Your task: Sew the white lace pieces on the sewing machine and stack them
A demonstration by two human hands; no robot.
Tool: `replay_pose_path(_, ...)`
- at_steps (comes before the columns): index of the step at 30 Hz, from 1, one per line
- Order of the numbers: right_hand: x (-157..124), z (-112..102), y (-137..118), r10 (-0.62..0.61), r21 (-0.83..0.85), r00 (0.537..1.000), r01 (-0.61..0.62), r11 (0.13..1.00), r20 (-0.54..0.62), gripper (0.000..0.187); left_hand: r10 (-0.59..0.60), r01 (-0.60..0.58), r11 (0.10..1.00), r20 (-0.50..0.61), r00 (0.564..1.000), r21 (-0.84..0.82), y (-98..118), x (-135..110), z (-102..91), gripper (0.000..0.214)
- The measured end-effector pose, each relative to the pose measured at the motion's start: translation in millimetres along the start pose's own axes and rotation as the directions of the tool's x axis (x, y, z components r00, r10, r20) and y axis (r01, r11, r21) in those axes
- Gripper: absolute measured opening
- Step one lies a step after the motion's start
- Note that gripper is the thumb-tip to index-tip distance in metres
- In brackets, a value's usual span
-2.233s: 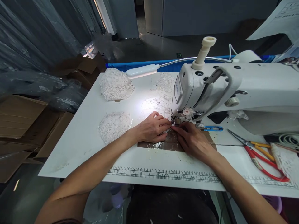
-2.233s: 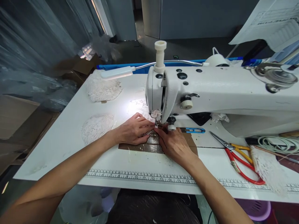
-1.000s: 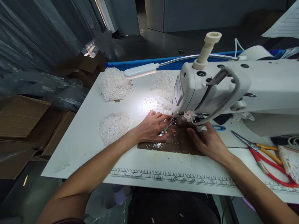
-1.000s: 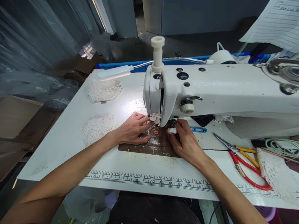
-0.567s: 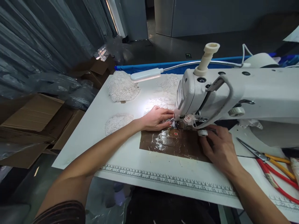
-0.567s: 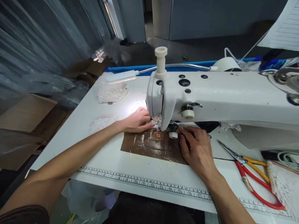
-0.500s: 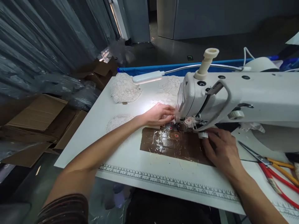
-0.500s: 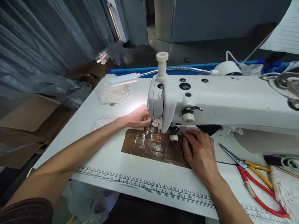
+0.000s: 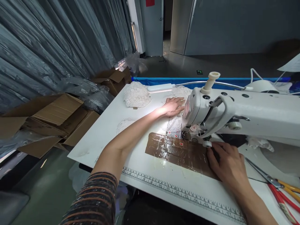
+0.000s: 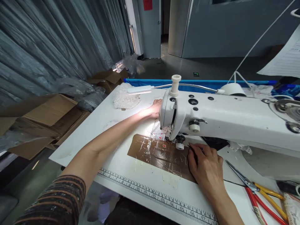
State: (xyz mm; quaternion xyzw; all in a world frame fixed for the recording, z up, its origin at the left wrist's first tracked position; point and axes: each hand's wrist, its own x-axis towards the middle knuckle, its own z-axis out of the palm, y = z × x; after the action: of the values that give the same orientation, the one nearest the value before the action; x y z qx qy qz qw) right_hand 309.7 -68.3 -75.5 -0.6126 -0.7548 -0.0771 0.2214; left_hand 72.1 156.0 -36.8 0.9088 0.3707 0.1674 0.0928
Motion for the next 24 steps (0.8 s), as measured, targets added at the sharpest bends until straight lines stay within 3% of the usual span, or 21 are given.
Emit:
replay_pose_path(3, -1.5, 3.0, 4.7, -0.027, 0.032, 0.999, 0.028, 0.999, -0.039, 0.036, 0.009, -0.009, 1.0, -0.013, 1.0, 0.027, 1.0, -32.4, -19.0, 0.044)
replay_pose_path(7, -2.3, -0.6, 0.5, -0.029, 0.072, 0.999, 0.031, 0.997, -0.021, 0.041, -0.005, 0.007, 1.0, -0.1, 0.995, 0.014, -2.0, -96.9, -60.8, 0.045)
replay_pose_path(10, -2.8, -7.4, -9.6, 0.012, 0.097, 0.999, -0.016, 0.995, 0.042, 0.041, -0.133, 0.132, 0.991, -0.126, 0.983, -0.019, -0.9, -152.6, -95.8, 0.036)
replay_pose_path(13, -4.9, -6.0, -12.2, 0.031, 0.071, 0.997, -0.036, 0.997, 0.077, 0.034, -0.307, 0.306, 0.952, -0.09, 0.947, -0.028, 8.4, -203.8, -118.3, 0.027)
replay_pose_path(15, -7.1, 3.3, -5.1, 0.037, 0.058, 0.998, -0.041, 0.997, 0.06, 0.03, -0.387, 0.386, 0.922, -0.045, 0.921, -0.038, 17.7, -231.0, -121.7, 0.03)
replay_pose_path(18, -9.3, 24.6, 15.7, 0.044, 0.055, 0.999, -0.045, 0.997, 0.026, 0.031, -0.408, 0.409, 0.91, 0.04, 0.912, -0.064, 30.2, -258.5, -112.6, 0.026)
replay_pose_path(21, -9.8, 39.9, 33.3, 0.028, 0.103, 0.998, -0.034, 0.994, 0.063, 0.03, -0.412, 0.415, 0.906, 0.051, 0.91, -0.084, 34.8, -271.7, -98.4, 0.025)
replay_pose_path(24, -10.6, 38.9, 32.9, 0.053, 0.133, 0.995, -0.063, 0.989, 0.079, 0.029, -0.436, 0.433, 0.89, 0.013, 0.9, -0.144, 31.4, -275.3, -90.9, 0.026)
